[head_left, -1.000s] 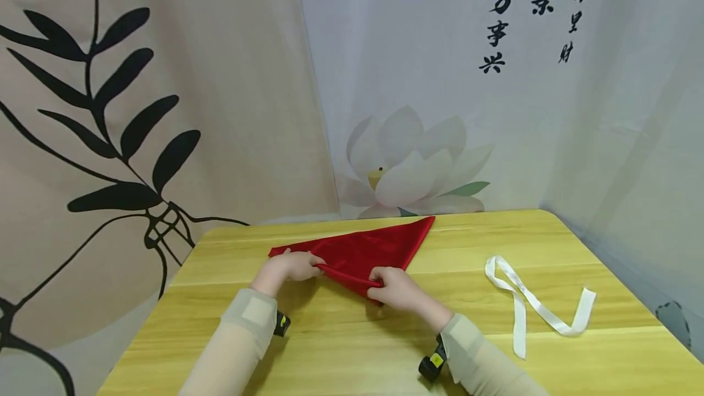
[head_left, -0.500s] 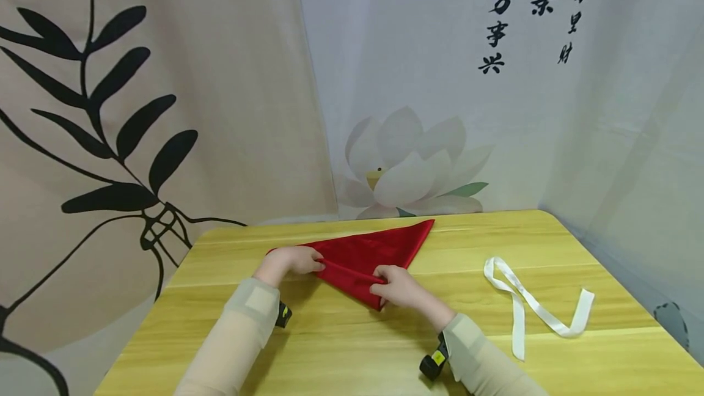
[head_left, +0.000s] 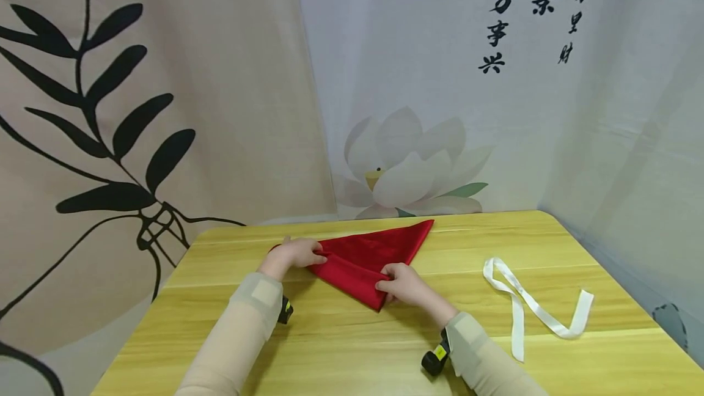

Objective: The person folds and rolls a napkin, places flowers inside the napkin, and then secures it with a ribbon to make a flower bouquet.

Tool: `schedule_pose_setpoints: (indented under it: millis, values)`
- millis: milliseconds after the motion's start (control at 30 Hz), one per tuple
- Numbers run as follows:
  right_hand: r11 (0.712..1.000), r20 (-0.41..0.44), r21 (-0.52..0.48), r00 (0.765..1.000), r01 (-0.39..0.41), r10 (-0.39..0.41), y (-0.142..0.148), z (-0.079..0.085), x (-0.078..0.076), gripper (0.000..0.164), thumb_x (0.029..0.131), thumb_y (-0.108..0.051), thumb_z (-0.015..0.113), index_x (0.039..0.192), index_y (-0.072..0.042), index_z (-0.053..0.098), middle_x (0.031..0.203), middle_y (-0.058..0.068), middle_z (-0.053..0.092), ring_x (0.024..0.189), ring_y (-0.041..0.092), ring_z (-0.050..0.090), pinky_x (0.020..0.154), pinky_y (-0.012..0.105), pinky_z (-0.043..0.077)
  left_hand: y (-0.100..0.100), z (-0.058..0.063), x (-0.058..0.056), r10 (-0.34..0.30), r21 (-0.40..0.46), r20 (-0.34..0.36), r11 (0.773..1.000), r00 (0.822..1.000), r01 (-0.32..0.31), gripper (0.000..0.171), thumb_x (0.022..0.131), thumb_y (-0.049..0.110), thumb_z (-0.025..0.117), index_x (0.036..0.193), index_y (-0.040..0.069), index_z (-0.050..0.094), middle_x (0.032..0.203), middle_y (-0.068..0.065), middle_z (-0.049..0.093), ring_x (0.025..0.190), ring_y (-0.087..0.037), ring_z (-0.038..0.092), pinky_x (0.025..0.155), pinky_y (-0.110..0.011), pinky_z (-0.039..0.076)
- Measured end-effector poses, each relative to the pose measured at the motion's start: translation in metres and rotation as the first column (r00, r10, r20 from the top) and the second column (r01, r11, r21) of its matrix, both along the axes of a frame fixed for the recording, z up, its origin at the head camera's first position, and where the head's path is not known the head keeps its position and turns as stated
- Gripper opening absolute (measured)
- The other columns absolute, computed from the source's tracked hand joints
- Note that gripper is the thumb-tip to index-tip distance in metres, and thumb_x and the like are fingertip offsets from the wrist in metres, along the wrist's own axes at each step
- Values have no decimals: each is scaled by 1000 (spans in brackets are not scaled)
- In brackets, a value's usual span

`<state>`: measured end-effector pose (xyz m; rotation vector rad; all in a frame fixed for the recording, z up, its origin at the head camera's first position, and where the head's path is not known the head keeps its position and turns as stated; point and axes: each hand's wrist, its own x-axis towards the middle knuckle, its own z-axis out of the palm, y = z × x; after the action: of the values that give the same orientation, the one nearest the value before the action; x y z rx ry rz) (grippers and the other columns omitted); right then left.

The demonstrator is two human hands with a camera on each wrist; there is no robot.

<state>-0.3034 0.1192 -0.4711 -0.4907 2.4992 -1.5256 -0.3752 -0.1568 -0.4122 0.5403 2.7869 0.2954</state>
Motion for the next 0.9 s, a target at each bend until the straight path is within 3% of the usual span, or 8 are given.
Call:
schedule_pose_setpoints:
  millis: [300, 567, 733, 900]
  values:
    - [1000, 40, 18, 999, 14, -15, 6, -6, -4, 13, 87, -9, 68, 79, -5, 58, 56, 2, 53, 45, 11, 50, 43, 23, 41, -8, -11, -14, 67, 24, -82, 998, 994, -66, 31, 94, 35, 63, 115, 13, 68, 124, -6, 63, 126, -34, 49, 106, -69, 1]
    - [1000, 59, 19, 998, 13, -15, 7, -6, -5, 13, 87, -9, 67, 80, -4, 58, 54, 2, 51, 44, 11, 47, 42, 23, 38, -15, -17, -17, 139, 40, -139, 990, 980, -135, 44, 92, 41, 63, 124, 11, 65, 128, -8, 61, 124, -34, 50, 104, -72, 3]
    - [1000, 70, 23, 997, 20, -22, 7, -5, -5, 12, 87, -10, 68, 81, -5, 58, 54, 2, 51, 45, 11, 47, 42, 22, 38, -24, -16, -15, 204, 118, -143, 975, 969, -188, 36, 88, 41, 67, 113, 15, 67, 118, -6, 65, 117, -34, 55, 103, -72, 7]
    - [1000, 88, 16, 996, 26, -27, 8, -5, -5, 12, 87, -10, 68, 81, -5, 58, 54, 2, 50, 46, 12, 47, 41, 22, 37, -35, -16, -15, 257, 220, -98, 948, 962, -231, 43, 87, 41, 68, 119, 13, 64, 122, -9, 63, 119, -37, 52, 103, -72, 8]
